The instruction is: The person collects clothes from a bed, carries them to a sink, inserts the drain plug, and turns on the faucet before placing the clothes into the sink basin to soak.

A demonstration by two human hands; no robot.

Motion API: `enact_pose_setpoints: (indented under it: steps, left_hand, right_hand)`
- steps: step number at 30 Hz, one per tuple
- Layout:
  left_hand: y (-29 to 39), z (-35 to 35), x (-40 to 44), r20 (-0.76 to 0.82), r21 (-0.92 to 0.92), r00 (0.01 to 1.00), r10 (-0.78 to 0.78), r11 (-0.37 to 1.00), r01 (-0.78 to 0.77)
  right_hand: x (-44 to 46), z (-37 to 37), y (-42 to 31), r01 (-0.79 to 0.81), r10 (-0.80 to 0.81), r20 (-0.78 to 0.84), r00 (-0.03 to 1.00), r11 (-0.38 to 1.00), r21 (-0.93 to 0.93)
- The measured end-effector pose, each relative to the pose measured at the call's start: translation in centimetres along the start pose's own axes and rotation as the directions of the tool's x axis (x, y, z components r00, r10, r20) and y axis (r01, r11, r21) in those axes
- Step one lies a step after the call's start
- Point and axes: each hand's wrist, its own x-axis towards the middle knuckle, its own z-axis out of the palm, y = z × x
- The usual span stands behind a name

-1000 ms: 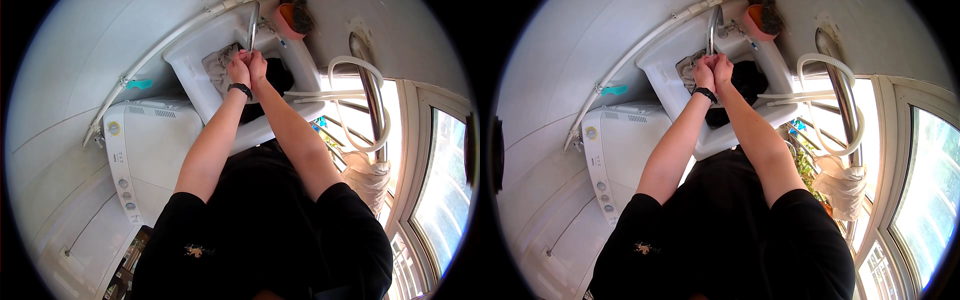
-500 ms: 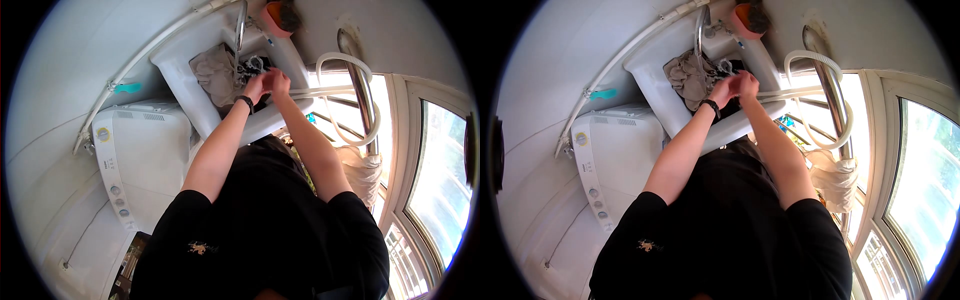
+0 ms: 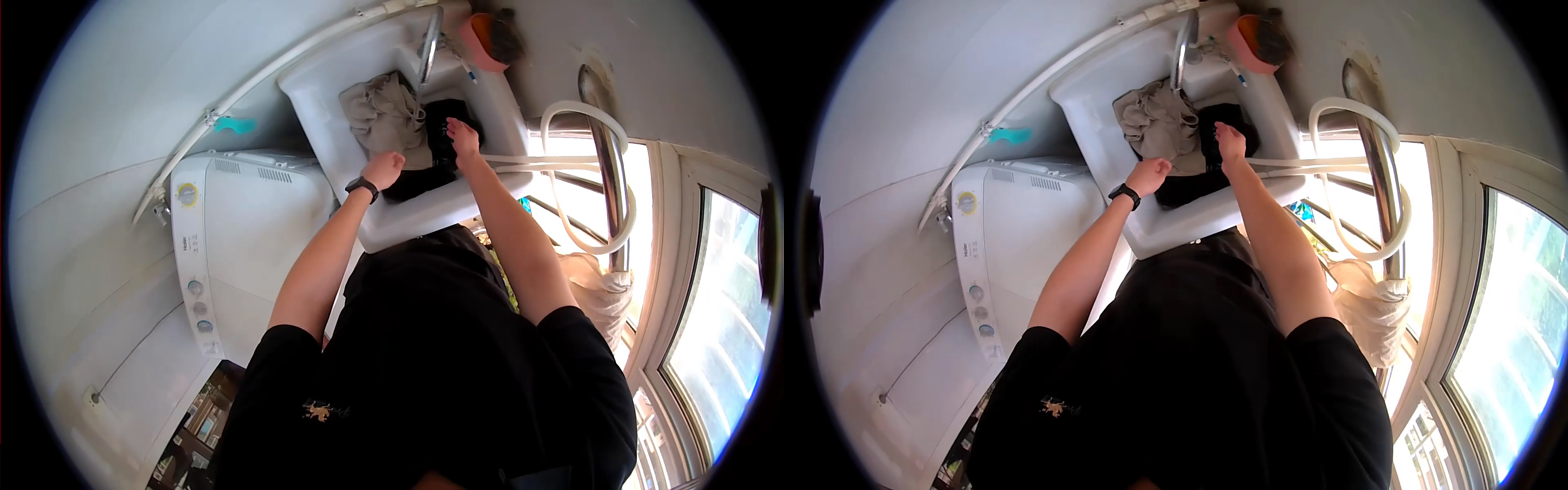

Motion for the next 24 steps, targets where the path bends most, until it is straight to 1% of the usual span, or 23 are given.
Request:
enact_pose_setpoints:
  steps: [1, 4, 5, 6, 8, 9, 10, 12, 13, 16, 19, 22, 24]
  left_hand:
    - [0.1, -0.4, -0.9, 0.001, 0.009, 1.000, -0.020, 1.000, 0.020]
    - [-0.4, -0.6, -3.0, -0.045, -0.017, 0.997, -0.055, 0.998, 0.055]
    - [-0.2, -0.9, -4.0, -0.060, -0.038, 0.996, -0.059, 0.998, 0.057]
    - [0.0, -1.2, -5.0, -0.073, -0.060, 0.995, -0.064, 0.996, 0.060]
    - [-0.1, -1.1, -6.8, -0.082, -0.125, 0.992, -0.099, 0.988, 0.088]
    - [0.1, -1.6, -7.9, -0.073, -0.153, 0.992, -0.099, 0.984, 0.087]
    - [0.4, -2.2, -8.9, -0.063, -0.183, 0.993, -0.096, 0.980, 0.083]
    - [-0.1, -2.4, -10.3, -0.085, -0.237, 0.991, -0.102, 0.968, 0.080]
    - [-0.3, -2.4, -10.9, -0.093, -0.264, 0.990, -0.102, 0.962, 0.074]
    - [-0.9, -2.3, -11.9, -0.144, -0.300, 0.986, -0.088, 0.953, 0.041]
    - [-1.1, -2.3, -12.1, -0.127, -0.313, 0.986, -0.111, 0.948, 0.067]
    - [-1.3, -1.9, -12.3, -0.134, -0.323, 0.985, -0.104, 0.945, 0.056]
    - [-1.4, -1.7, -12.5, -0.149, -0.329, 0.985, -0.088, 0.944, 0.035]
  right_hand:
    - [1.0, 1.0, 0.7, -0.060, 0.060, 0.063, 0.996, 0.998, 0.003]
    - [5.7, 5.9, 3.2, -0.151, 0.152, 0.018, 0.988, 0.955, 0.256]
    - [7.2, 7.4, 3.4, -0.190, 0.168, 0.099, 0.981, 0.934, 0.301]
    - [6.9, 8.2, 2.2, -0.227, 0.168, 0.226, 0.959, 0.937, 0.266]
    - [6.7, 11.2, 0.7, -0.225, 0.142, 0.250, 0.958, 0.911, 0.345]
    - [6.2, 12.4, -0.5, -0.212, 0.131, 0.248, 0.960, 0.919, 0.334]
    - [5.2, 13.1, -1.9, -0.226, 0.129, 0.286, 0.949, 0.913, 0.340]
    - [3.0, 13.6, -4.6, -0.248, 0.118, 0.350, 0.929, 0.902, 0.354]
    - [2.4, 13.9, -5.2, -0.224, 0.084, 0.364, 0.928, 0.904, 0.363]
    - [2.0, 13.9, -5.6, -0.233, 0.083, 0.435, 0.897, 0.924, 0.304]
    - [1.7, 14.2, -5.5, -0.213, 0.076, 0.483, 0.872, 0.948, 0.237]
    - [1.2, 14.4, -5.8, -0.195, 0.066, 0.556, 0.829, 0.965, 0.176]
    - [0.9, 14.7, -6.2, -0.208, 0.095, 0.570, 0.816, 0.968, 0.137]
